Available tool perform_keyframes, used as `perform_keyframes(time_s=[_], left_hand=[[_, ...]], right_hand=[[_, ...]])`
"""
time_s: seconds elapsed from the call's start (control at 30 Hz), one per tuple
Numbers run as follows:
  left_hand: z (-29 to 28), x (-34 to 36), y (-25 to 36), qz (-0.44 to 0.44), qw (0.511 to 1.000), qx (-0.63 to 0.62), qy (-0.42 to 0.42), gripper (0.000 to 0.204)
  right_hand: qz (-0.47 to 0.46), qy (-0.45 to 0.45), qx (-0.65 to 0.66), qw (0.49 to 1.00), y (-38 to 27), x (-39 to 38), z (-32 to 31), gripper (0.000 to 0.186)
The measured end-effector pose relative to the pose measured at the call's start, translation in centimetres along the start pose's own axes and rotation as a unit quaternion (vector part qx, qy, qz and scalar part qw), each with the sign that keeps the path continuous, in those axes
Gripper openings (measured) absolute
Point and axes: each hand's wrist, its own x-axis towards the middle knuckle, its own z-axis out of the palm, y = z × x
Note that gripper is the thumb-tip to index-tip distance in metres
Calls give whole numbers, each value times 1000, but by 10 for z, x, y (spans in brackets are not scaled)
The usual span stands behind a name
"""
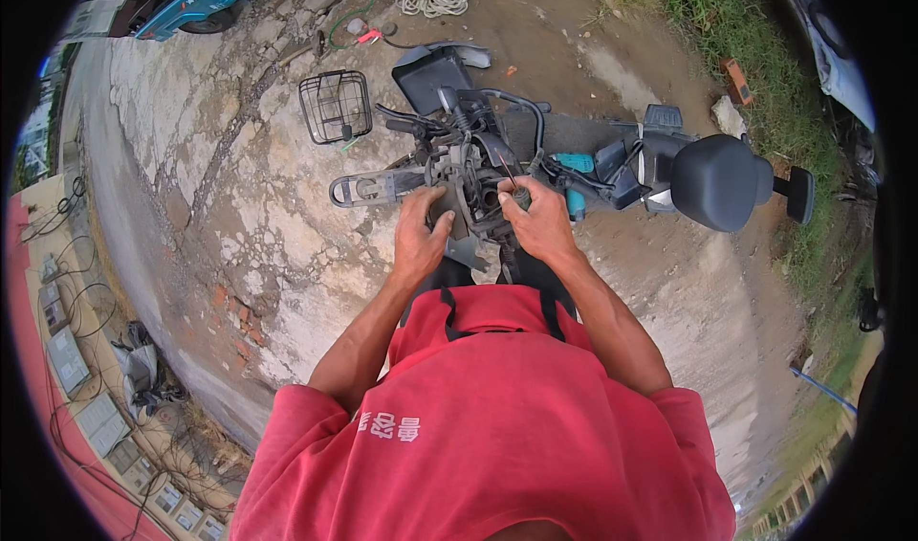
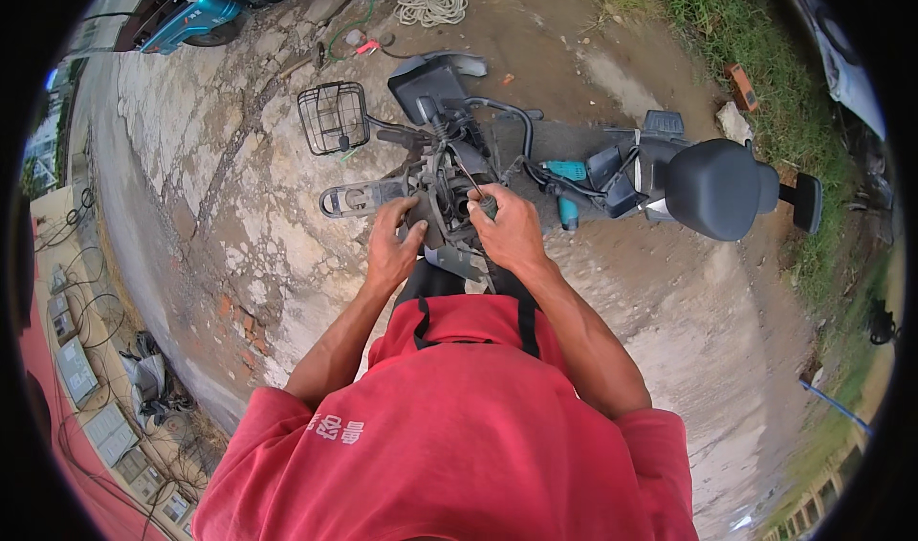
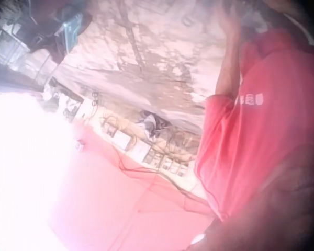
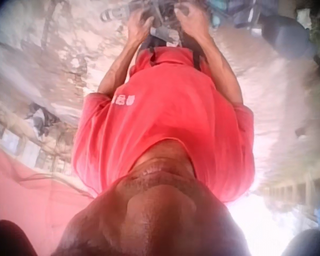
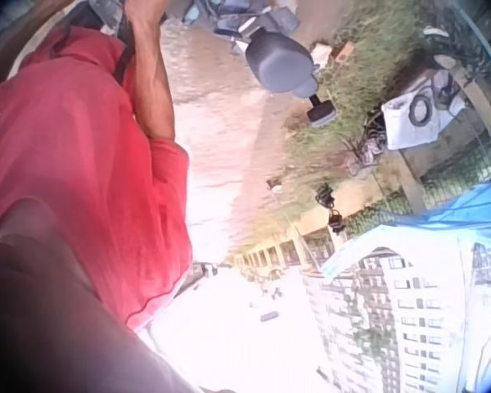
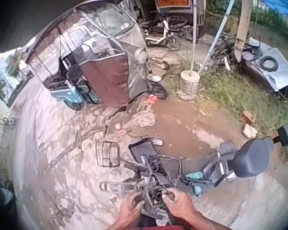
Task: The person uses a screwdriver and a power drill to remove and reattach parts of the scooter's handlebar assembly. They loosen screws, detach a plastic cover, and then reassemble the components.
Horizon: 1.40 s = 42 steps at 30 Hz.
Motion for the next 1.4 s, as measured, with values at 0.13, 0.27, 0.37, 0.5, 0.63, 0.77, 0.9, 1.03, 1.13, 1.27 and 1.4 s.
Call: perform_keyframes(time_s=[0.13,0.27,0.37,0.5,0.63,0.77,0.9,1.03,1.13,1.27,1.4], left_hand=[[0,1,-5,28,999,-11,16,42],[2,1,-11,61,998,-7,32,45],[6,3,-12,59,997,-19,36,53],[6,7,-12,67,997,33,-1,65],[9,10,-11,71,995,63,-11,72],[24,22,-6,24,994,110,-17,74],[32,27,-4,10,990,137,-11,72],[36,33,-8,50,992,117,23,63],[38,39,-5,5,995,95,2,57],[39,42,-12,-8,999,46,-7,52],[44,39,-19,-21,1000,24,-1,51]], right_hand=[[-17,11,-150,988,4,12,19,28],[-29,-12,-200,979,4,16,36,35],[-54,-36,-177,982,17,14,41,42],[-21,-105,-162,981,7,13,36,48],[-1,-108,-148,983,-3,6,42,53],[-24,-108,-130,985,9,6,49,58],[-64,-113,-139,982,11,7,38,56],[-89,-54,-196,975,6,4,26,44],[-95,-49,-247,963,8,2,14,34],[-95,-102,-269,953,11,-14,-3,32],[-134,-92,-216,963,23,-28,-10,35]])
